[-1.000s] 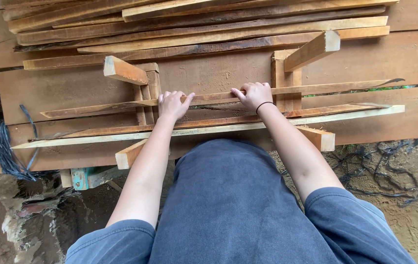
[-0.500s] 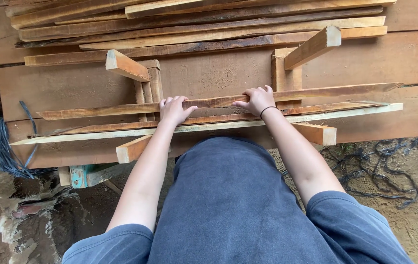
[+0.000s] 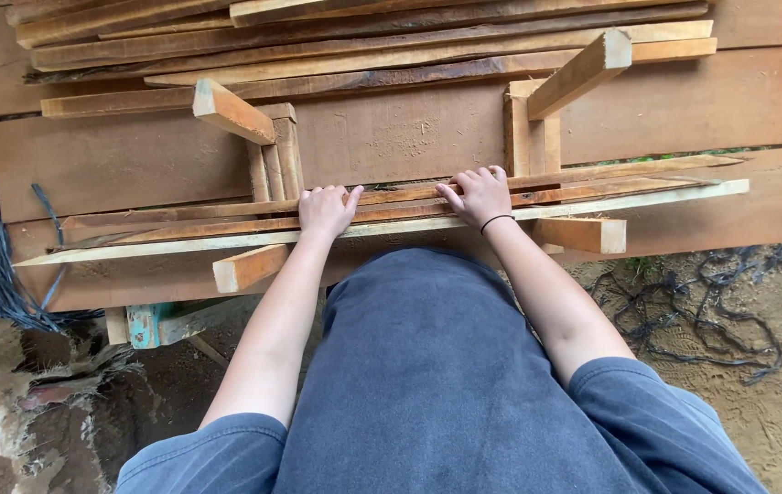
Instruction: Organizing thin wooden slats and bundling them together using black ties.
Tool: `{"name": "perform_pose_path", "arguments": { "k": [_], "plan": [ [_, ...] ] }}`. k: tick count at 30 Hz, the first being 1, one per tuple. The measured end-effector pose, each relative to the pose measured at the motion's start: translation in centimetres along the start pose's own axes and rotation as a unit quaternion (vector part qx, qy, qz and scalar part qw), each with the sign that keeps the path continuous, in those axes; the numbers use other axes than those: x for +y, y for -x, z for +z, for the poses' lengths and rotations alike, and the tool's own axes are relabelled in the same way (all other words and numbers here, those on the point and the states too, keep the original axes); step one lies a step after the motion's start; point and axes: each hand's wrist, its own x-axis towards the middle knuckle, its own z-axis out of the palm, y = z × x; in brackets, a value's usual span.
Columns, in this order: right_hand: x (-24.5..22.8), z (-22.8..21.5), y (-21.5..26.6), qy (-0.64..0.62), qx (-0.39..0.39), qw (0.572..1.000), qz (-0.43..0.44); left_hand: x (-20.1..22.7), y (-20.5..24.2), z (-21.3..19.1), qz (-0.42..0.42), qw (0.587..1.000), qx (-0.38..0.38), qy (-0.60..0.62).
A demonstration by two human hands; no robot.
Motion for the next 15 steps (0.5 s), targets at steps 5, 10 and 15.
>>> {"name": "perform_pose_path", "arguments": {
  "k": [5,10,15],
  "plan": [
    [-0.2,0.2,0.2,0.012,0.074,0.996,-0.038,-0.5,2.0,2.7,0.039,0.989,0.138,-0.015],
    [0.3,1.2,0.3,0.007,0.071,0.997,-0.033,-0.7,2.5,3.2,0.038,0.985,0.169,0.009],
    [0.0,0.5,0.3,-0.004,0.107,0.993,-0.048,0.3,2.8,2.3,0.067,0.971,0.23,0.009]
  ]
}}
